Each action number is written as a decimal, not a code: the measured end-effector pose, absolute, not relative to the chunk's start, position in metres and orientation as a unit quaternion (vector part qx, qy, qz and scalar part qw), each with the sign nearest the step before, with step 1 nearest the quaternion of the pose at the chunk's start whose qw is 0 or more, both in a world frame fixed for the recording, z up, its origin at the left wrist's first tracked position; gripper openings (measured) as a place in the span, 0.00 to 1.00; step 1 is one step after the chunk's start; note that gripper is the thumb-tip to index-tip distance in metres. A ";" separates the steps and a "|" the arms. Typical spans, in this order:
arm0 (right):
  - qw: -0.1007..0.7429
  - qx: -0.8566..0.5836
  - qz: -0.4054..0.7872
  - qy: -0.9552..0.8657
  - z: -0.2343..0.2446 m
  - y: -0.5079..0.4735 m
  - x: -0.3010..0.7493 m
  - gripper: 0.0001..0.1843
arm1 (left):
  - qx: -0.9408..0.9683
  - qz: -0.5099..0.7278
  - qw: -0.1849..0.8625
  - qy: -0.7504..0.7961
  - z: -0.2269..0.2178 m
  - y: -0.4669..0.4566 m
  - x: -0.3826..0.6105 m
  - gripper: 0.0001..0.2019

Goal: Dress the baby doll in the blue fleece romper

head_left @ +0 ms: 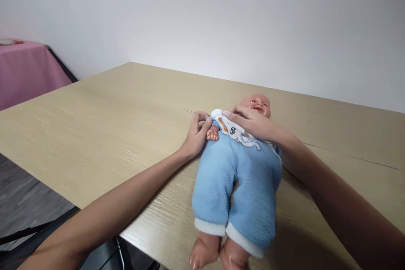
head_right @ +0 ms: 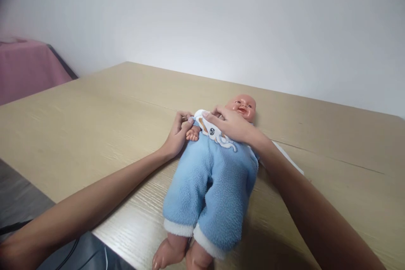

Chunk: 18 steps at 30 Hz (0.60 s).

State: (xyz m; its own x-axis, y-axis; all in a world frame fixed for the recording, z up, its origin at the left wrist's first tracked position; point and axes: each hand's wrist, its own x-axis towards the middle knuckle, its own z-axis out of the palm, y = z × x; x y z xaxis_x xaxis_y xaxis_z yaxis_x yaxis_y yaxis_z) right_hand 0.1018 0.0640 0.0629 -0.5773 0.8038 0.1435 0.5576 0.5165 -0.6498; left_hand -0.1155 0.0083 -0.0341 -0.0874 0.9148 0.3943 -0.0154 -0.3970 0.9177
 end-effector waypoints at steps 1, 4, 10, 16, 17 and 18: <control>0.194 -0.400 0.285 -0.849 0.062 0.062 0.105 0.27 | 0.561 0.620 0.382 0.393 -0.035 0.010 -0.115 0.12; 0.159 -0.370 0.302 -0.864 0.053 0.061 0.112 0.26 | 0.516 0.625 0.450 0.374 -0.040 0.017 -0.114 0.14; 0.247 -0.339 0.477 -0.773 0.034 0.068 0.117 0.22 | 0.469 0.598 0.513 0.399 -0.048 0.029 -0.119 0.24; 0.299 -0.320 0.602 -0.668 0.028 0.067 0.122 0.24 | 0.458 0.558 0.568 0.396 -0.046 0.026 -0.125 0.22; 0.304 -0.315 0.605 -0.665 0.027 0.067 0.122 0.24 | 0.441 0.568 0.577 0.387 -0.046 0.027 -0.124 0.22; 0.308 -0.311 0.606 -0.664 0.026 0.068 0.121 0.24 | 0.423 0.575 0.585 0.383 -0.045 0.029 -0.122 0.22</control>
